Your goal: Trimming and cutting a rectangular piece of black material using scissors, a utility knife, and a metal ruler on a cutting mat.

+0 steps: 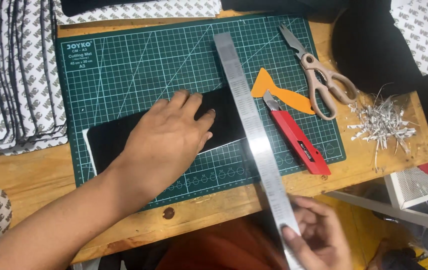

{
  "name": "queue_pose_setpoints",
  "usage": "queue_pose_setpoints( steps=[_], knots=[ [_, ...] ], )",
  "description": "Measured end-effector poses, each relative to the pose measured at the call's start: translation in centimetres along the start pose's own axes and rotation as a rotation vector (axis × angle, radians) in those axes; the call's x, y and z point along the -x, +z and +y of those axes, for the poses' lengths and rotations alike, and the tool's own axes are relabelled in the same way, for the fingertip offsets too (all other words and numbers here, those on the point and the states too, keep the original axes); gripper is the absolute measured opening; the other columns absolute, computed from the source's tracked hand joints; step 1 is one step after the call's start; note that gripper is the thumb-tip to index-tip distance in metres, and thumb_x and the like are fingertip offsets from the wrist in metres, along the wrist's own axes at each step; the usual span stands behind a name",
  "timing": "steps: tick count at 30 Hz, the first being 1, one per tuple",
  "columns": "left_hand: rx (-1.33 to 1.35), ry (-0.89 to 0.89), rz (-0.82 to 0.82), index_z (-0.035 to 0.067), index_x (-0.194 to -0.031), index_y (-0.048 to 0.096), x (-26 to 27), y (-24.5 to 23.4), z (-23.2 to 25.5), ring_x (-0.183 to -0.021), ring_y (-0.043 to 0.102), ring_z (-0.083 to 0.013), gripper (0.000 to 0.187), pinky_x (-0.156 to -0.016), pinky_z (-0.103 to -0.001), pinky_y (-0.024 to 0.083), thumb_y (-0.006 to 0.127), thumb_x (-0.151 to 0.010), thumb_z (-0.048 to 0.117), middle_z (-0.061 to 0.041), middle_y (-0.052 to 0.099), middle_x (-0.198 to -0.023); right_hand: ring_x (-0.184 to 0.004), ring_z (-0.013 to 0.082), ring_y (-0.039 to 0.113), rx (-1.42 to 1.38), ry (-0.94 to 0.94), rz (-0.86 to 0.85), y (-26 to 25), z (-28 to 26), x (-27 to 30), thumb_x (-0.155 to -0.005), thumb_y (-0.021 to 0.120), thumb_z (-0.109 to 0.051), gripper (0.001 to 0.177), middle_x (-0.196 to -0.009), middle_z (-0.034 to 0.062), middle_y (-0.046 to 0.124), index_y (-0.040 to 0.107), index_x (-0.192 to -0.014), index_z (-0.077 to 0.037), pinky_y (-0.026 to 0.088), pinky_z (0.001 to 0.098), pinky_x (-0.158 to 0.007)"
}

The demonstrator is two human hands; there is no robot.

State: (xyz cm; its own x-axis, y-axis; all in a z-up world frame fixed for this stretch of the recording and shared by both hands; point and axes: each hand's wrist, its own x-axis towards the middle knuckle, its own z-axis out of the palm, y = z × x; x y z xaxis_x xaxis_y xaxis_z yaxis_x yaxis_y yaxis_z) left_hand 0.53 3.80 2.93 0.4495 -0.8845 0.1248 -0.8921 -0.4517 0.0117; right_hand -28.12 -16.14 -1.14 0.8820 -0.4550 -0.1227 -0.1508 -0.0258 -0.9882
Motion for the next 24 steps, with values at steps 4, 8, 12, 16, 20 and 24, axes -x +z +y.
queue_pose_setpoints(
  steps=[4,8,12,16,20,24],
  knots=[
    [-0.161,-0.055,-0.034,0.018,-0.112,0.07,0.0,0.0,0.4,-0.096,0.056,-0.0237,0.034,-0.077,-0.036,0.049,0.054,-0.104,0.046,-0.005,0.06,-0.103,-0.066,0.0142,0.069,0.184,0.049,0.28,-0.3,-1.8,0.5,-0.073,0.078,0.001,0.063,-0.083,0.0133,0.074,0.064,-0.135,-0.001,0.054,0.0223,-0.06],
    [-0.235,-0.179,-0.124,0.018,-0.11,0.07,-0.3,-0.6,0.9,-0.092,0.06,-0.0226,0.04,-0.08,-0.036,0.051,0.051,-0.106,0.053,-0.003,0.065,-0.1,-0.066,0.0141,0.066,0.165,0.061,0.376,-1.1,-1.3,0.5,-0.069,0.077,-0.002,0.068,-0.084,0.0134,0.069,0.063,-0.136,-0.004,0.051,0.0215,-0.066],
    [-0.397,-0.282,-0.153,0.022,-0.095,0.071,-0.3,0.0,0.8,-0.081,0.063,-0.0209,0.052,-0.077,-0.036,0.046,0.045,-0.107,0.066,-0.001,0.067,-0.088,-0.071,0.0102,0.065,0.182,-0.056,0.391,-1.3,0.1,0.6,-0.071,0.075,-0.011,0.062,-0.088,0.0132,0.071,0.062,-0.131,-0.003,0.051,0.0183,-0.067],
    [-0.569,-0.361,-0.118,0.024,-0.078,0.066,-0.2,0.5,0.2,-0.071,0.06,-0.0164,0.064,-0.075,-0.033,0.044,0.043,-0.108,0.075,0.003,0.064,-0.075,-0.087,0.0189,0.072,0.184,-0.045,0.326,-1.4,0.7,0.6,-0.068,0.076,0.002,0.061,-0.118,0.0232,0.075,0.061,-0.128,0.004,0.059,0.0262,-0.073],
    [-0.397,-0.303,-0.044,0.021,-0.098,0.069,-0.3,0.0,-0.1,-0.089,0.061,-0.0219,0.045,-0.081,-0.036,0.046,0.047,-0.108,0.059,-0.002,0.067,-0.093,-0.091,0.0226,0.074,0.128,-0.066,0.3,-0.4,1.1,0.5,-0.07,0.075,0.003,0.057,-0.12,0.0268,0.074,0.06,-0.125,0.006,0.06,0.0286,-0.077],
    [-0.131,-0.233,0.016,0.01,-0.114,0.07,-0.1,0.7,-0.1,-0.104,0.058,-0.0285,0.049,-0.086,-0.042,0.048,0.053,-0.104,0.055,-0.011,0.063,-0.112,-0.09,0.0201,0.074,0.119,-0.06,0.323,0.7,0.6,0.4,-0.07,0.077,-0.005,0.059,-0.118,0.0238,0.075,0.062,-0.126,0.006,0.058,0.026,-0.08]
  ],
)
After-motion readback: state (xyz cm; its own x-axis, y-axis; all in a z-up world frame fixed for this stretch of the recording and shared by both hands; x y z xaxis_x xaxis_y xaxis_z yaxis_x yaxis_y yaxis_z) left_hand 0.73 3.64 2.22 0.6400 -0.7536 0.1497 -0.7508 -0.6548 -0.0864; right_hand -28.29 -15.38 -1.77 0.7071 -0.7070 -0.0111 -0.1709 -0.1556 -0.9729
